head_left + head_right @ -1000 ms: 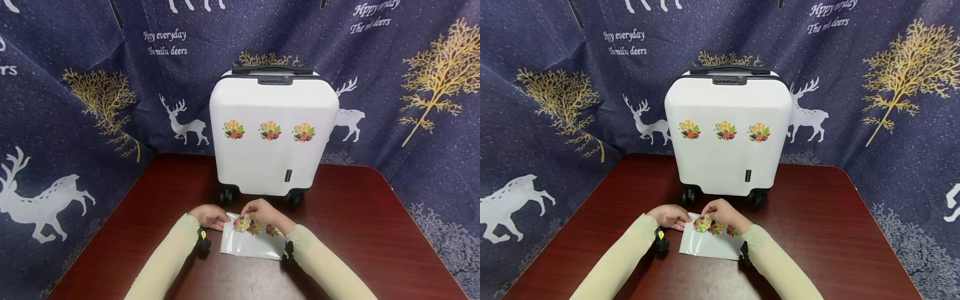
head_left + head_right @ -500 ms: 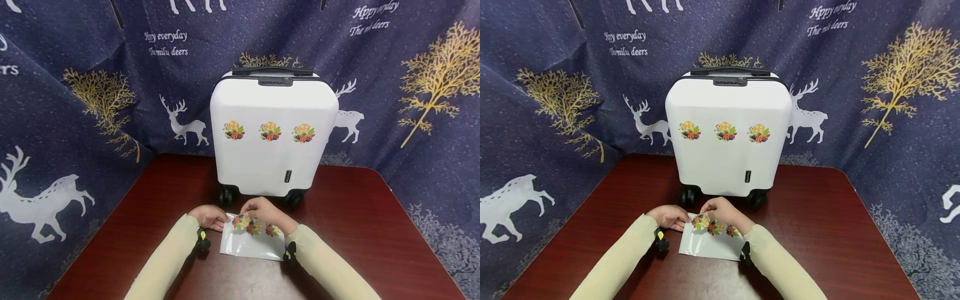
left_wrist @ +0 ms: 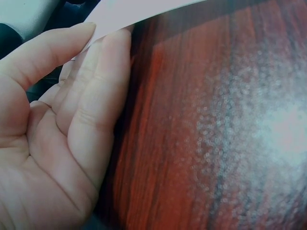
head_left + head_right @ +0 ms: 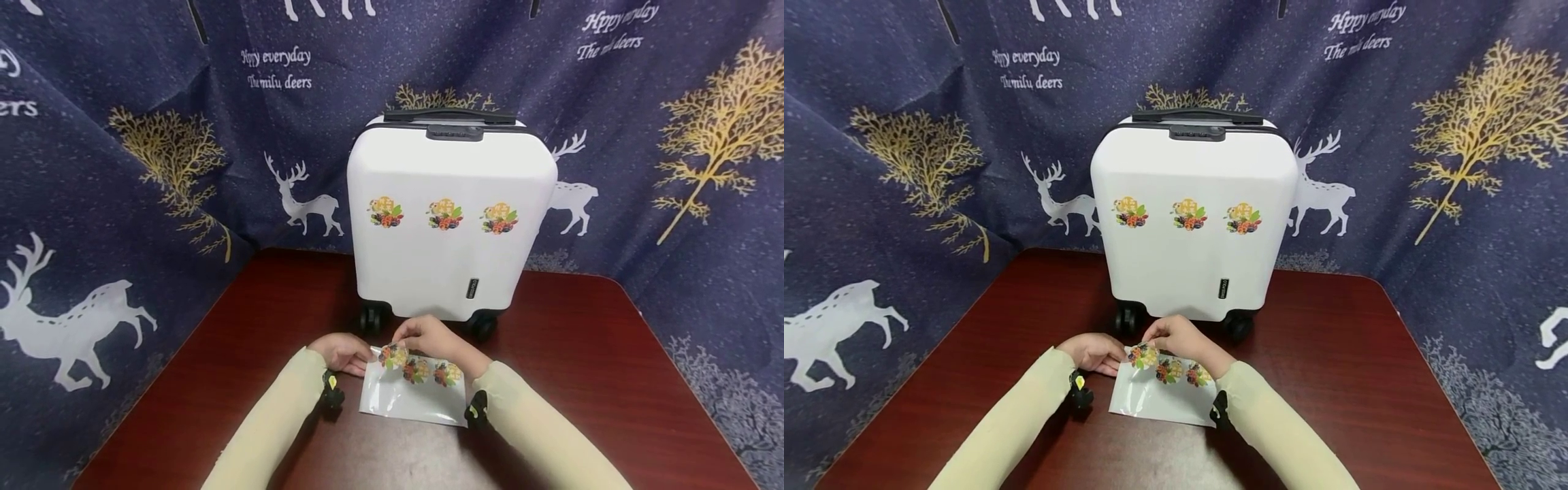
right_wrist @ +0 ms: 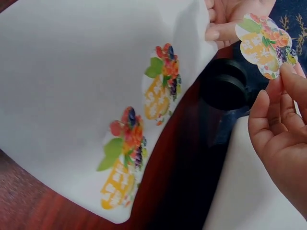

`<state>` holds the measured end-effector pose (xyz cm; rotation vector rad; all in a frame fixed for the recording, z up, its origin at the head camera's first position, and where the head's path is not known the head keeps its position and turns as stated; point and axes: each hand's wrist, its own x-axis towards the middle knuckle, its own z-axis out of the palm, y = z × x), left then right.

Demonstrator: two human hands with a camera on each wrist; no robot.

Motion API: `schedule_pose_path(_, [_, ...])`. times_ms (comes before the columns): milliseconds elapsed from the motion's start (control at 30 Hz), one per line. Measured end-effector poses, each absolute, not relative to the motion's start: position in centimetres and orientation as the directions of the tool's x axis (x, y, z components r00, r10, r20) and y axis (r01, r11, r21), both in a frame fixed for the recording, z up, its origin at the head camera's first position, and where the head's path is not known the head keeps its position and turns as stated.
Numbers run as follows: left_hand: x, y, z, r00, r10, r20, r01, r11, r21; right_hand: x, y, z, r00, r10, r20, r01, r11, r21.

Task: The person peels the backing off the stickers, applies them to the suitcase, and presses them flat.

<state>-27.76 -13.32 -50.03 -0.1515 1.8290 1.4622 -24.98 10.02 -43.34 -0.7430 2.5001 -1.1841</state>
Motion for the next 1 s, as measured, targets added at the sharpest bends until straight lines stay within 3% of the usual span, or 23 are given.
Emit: schedule_pose_path(1000, [-27.7,-13.4,-50.0,-0.691,0.363,-0.625,-0.527,0.339,0.779,-25.3,9.7,-38.5,-0.806,-0.588,0.06,-0.388,0.45,-0.804])
